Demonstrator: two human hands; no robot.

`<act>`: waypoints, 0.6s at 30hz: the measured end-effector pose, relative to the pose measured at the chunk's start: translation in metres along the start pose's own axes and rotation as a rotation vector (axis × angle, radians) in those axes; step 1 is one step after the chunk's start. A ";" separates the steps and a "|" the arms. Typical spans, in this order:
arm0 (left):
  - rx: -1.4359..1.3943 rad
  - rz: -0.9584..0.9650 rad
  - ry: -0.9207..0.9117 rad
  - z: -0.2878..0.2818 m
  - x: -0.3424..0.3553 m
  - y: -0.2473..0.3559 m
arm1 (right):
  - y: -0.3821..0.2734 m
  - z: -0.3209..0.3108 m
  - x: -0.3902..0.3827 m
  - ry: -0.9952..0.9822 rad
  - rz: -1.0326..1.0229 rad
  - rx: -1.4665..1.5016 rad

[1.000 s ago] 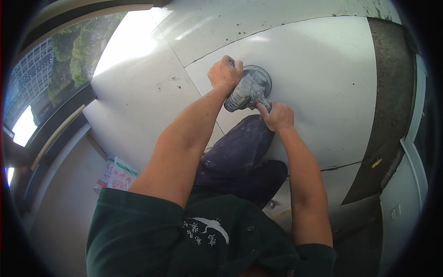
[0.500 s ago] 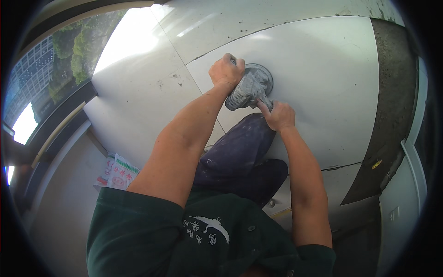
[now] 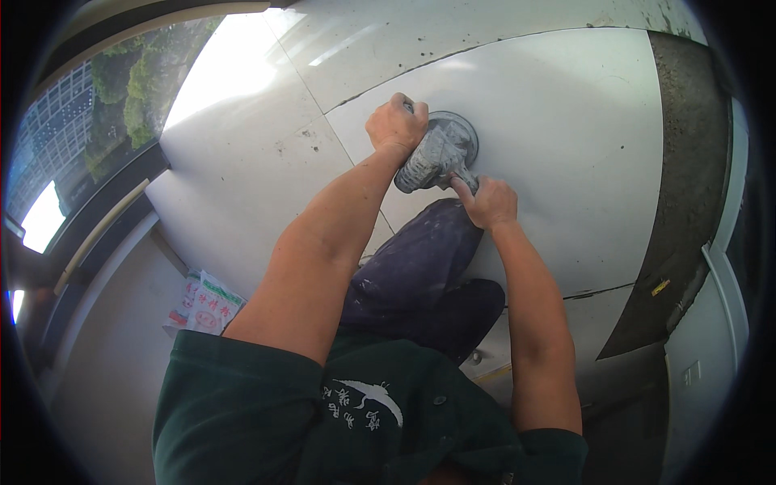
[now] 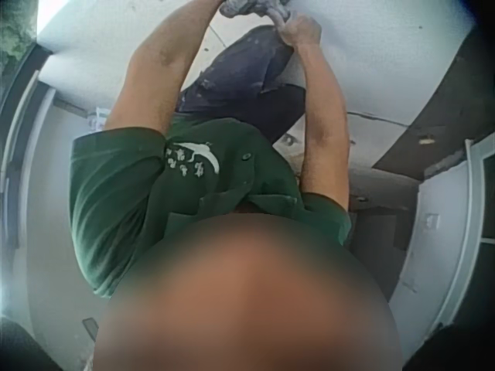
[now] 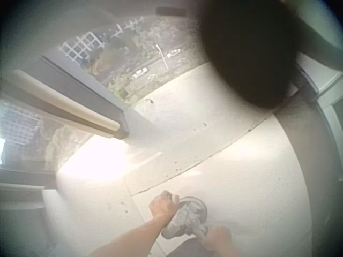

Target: Laying large white tiles on a floor using a suction cup lifter and a rubber mallet to level them.

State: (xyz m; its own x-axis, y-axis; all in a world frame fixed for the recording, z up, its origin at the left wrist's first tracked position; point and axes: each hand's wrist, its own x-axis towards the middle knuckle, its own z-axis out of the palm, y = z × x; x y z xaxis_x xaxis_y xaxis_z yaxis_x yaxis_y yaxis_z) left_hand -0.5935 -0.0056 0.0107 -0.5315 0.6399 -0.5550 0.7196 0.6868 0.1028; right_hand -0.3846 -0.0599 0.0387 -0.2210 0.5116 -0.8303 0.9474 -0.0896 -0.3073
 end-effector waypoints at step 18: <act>0.014 0.033 0.089 0.003 -0.002 0.001 | 0.000 -0.005 -0.009 0.016 0.014 0.050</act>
State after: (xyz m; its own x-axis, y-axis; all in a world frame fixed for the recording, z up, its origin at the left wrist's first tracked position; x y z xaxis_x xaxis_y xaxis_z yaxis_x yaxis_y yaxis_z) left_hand -0.5904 -0.0066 0.0097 -0.5446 0.6909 -0.4755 0.7434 0.6601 0.1077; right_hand -0.3819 -0.0607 0.0485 -0.2039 0.5236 -0.8272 0.9376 -0.1388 -0.3189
